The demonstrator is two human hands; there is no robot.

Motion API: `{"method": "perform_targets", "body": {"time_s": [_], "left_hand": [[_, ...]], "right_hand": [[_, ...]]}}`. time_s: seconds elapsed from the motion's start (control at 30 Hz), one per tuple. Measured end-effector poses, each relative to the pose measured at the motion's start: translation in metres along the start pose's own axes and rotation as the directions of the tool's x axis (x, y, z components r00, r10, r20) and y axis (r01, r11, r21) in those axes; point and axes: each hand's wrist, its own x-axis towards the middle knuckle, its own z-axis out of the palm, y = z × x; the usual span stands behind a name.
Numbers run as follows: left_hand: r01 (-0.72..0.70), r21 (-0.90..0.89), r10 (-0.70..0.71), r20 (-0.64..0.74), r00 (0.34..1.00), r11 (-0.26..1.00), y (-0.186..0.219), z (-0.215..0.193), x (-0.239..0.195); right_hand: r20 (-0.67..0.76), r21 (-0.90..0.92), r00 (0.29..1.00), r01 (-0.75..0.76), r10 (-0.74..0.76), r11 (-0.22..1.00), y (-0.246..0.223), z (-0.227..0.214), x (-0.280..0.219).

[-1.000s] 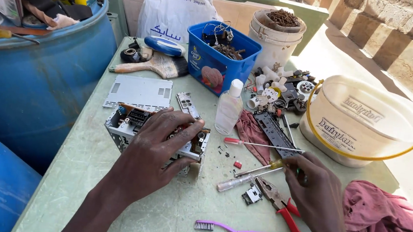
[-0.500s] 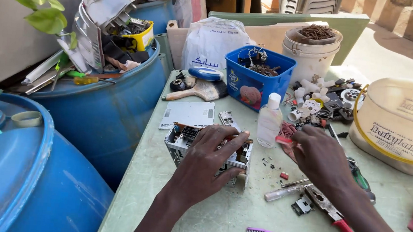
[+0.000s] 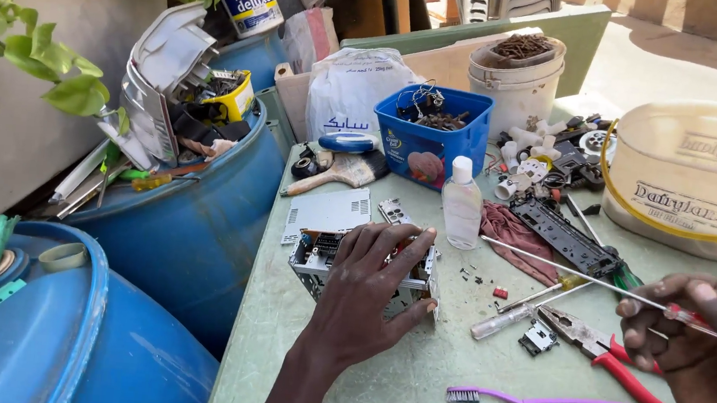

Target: Assembling a car stereo unit by fitting circuit boards and internal components into a metal chassis

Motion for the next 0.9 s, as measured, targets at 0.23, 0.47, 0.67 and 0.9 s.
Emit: {"method": "perform_targets", "body": {"time_s": [0.23,0.47,0.67,0.9], "left_hand": [[-0.012,0.055,0.016,-0.082,0.997,0.998,-0.003,0.008,-0.001],[-0.012,0.103,0.020,-0.073,0.997,0.995,-0.001,0.011,-0.001],[0.045,0.053,-0.039,-0.115,0.993,0.998,0.014,0.010,0.005],[0.136,0.027,-0.128,-0.205,0.970,0.990,0.017,0.025,0.007]], "right_hand": [[0.013,-0.117,1.000,0.001,0.001,0.993,-0.044,0.038,0.005],[0.128,-0.212,0.992,0.007,0.021,0.977,-0.046,0.032,-0.002],[-0.067,-0.535,0.983,-0.179,0.170,0.826,-0.059,0.044,-0.005],[-0.171,-0.653,0.963,-0.268,0.207,0.709,-0.045,0.047,0.002]]}}
